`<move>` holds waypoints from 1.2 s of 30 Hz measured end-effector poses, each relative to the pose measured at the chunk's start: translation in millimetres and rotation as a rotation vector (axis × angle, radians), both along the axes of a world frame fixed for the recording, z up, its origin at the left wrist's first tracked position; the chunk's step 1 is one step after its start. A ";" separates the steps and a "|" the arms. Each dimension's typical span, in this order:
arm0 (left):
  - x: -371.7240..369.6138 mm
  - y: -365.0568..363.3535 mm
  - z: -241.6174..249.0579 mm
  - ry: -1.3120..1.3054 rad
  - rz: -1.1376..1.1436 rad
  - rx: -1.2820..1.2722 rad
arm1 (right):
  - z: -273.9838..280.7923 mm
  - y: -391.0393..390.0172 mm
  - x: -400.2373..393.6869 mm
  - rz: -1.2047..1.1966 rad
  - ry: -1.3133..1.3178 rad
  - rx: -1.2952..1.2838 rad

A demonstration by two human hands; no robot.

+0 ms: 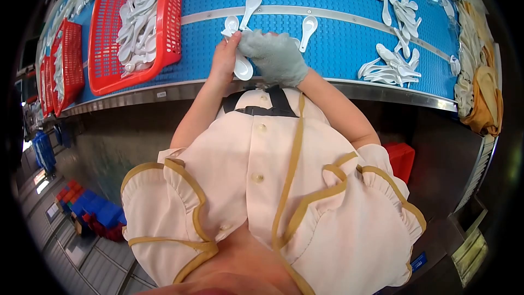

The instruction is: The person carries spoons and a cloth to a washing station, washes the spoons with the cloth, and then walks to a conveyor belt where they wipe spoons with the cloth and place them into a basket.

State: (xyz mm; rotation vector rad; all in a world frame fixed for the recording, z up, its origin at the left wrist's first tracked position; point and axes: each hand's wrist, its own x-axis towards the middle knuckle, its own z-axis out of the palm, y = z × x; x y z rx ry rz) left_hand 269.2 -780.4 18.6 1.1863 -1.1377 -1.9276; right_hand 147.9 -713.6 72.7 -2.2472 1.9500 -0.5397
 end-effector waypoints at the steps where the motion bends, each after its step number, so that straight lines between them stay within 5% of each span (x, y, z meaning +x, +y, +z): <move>1: 0.4 -0.2 4.2 0.000 -0.007 -0.002 | 5.9 0.3 1.7 -0.022 0.052 0.012; 5: -1.5 3.0 21.5 -0.022 -0.136 -0.168 | 4.3 -13.6 -15.5 0.013 -0.065 -0.231; 10: -0.9 4.1 23.5 -0.008 -0.171 -0.342 | -13.0 -7.4 -19.7 0.087 -0.177 -0.181; 13: 11.9 -1.8 25.8 -0.052 -0.090 -0.285 | -10.1 -7.7 -32.6 0.003 -0.042 -0.179; 17: 38.8 -39.6 19.0 0.144 0.321 -0.027 | -14.9 -0.2 -72.2 -0.314 0.181 -0.119; 21: 63.3 -56.2 -20.4 -0.222 0.092 0.119 | -6.7 -10.1 -53.2 -0.342 0.206 -0.067; 23: 57.8 -48.2 -28.3 -0.341 -0.040 0.058 | -27.4 -21.4 -31.0 -0.160 0.239 0.148; 27: 42.1 -38.8 -44.9 -0.428 -0.233 0.080 | -69.4 -20.6 -10.4 0.208 0.211 0.020; 29: 41.3 -40.8 -56.2 -0.449 -0.319 0.060 | -55.3 -16.5 -7.6 -0.191 -0.480 0.156; 36: 51.7 -40.6 -42.7 -0.292 -0.077 0.129 | -57.3 -14.5 -25.6 -0.177 -0.628 0.357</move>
